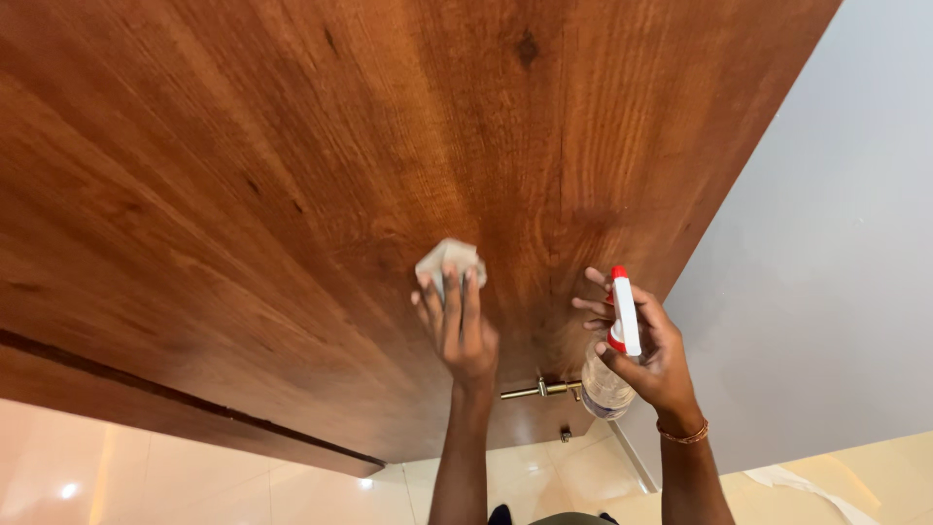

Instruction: The person sprays a liquid from a bottle onto a cloth and wipes a wooden door surface in circular motions. They continue wiping different sections of the door, including around a wall-mounted switchboard, while holding the spray bottle in the other hand.

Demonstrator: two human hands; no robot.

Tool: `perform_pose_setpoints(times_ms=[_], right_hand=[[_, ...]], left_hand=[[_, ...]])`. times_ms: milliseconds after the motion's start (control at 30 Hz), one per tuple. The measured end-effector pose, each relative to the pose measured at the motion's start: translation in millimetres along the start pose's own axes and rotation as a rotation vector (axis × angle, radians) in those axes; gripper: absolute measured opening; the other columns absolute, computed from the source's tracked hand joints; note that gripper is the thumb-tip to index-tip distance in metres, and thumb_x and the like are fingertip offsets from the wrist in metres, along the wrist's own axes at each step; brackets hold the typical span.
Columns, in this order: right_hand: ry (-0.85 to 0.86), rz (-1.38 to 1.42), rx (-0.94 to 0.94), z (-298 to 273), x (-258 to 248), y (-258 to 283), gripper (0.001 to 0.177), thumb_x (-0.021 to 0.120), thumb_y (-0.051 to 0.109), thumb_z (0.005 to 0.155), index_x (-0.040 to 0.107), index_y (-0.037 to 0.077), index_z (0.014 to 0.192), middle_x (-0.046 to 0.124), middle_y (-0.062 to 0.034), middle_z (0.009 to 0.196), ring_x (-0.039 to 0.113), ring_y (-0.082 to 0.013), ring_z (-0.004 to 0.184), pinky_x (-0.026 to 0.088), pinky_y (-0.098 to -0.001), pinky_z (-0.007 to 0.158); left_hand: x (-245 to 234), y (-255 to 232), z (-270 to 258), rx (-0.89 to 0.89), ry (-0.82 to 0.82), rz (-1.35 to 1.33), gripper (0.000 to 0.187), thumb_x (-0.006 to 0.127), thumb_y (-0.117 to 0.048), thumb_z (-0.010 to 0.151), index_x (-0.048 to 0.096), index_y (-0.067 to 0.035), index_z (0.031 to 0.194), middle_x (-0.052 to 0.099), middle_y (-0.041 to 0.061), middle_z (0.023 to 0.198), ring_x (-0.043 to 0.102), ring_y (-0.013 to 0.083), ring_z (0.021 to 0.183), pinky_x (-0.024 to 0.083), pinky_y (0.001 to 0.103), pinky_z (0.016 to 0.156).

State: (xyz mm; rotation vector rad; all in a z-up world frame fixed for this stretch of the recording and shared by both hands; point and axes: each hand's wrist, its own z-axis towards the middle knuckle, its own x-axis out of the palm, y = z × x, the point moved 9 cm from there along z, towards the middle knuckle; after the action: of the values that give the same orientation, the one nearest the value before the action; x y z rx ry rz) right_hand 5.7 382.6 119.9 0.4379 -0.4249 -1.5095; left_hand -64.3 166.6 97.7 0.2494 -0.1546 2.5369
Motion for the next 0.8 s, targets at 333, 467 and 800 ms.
perform_pose_setpoints(times_ms=[333, 467, 800], right_hand=[[-0.066, 0.032, 0.014, -6, -7, 0, 0.064, 0.067, -0.005, 0.084, 0.044, -0.001, 0.144, 0.052, -0.0223, 0.154, 0.068, -0.0308, 0.12, 0.057, -0.0387, 0.097], [-0.079, -0.001, 0.053, -12, -18, 4, 0.066, 0.068, -0.007, 0.08, 0.047, -0.001, 0.142, 0.057, -0.0204, 0.147, 0.071, -0.0277, 0.112, 0.057, -0.0358, 0.093], [-0.157, 0.016, 0.028, -23, -39, 13, 0.063, 0.065, -0.007, 0.08, 0.05, -0.003, 0.141, 0.061, -0.0188, 0.142, 0.072, -0.0231, 0.102, 0.06, -0.0369, 0.088]], left_hand=[[35, -78, -18, 0.215, 0.178, -0.155, 0.035, 0.058, -0.004, 0.102, 0.073, -0.01, 0.133, 0.063, 0.005, 0.147, 0.049, 0.0289, 0.145, 0.03, 0.05, 0.125], [13, -60, -3, 0.11, 0.068, -0.081, 0.041, 0.052, 0.003, 0.097, 0.071, -0.01, 0.131, 0.062, 0.005, 0.146, 0.046, 0.0301, 0.147, 0.025, 0.056, 0.128], [68, -121, 30, 0.346, 0.161, -0.22, 0.034, 0.062, -0.005, 0.103, 0.07, -0.008, 0.137, 0.057, 0.006, 0.152, 0.042, 0.0298, 0.148, 0.03, 0.051, 0.124]])
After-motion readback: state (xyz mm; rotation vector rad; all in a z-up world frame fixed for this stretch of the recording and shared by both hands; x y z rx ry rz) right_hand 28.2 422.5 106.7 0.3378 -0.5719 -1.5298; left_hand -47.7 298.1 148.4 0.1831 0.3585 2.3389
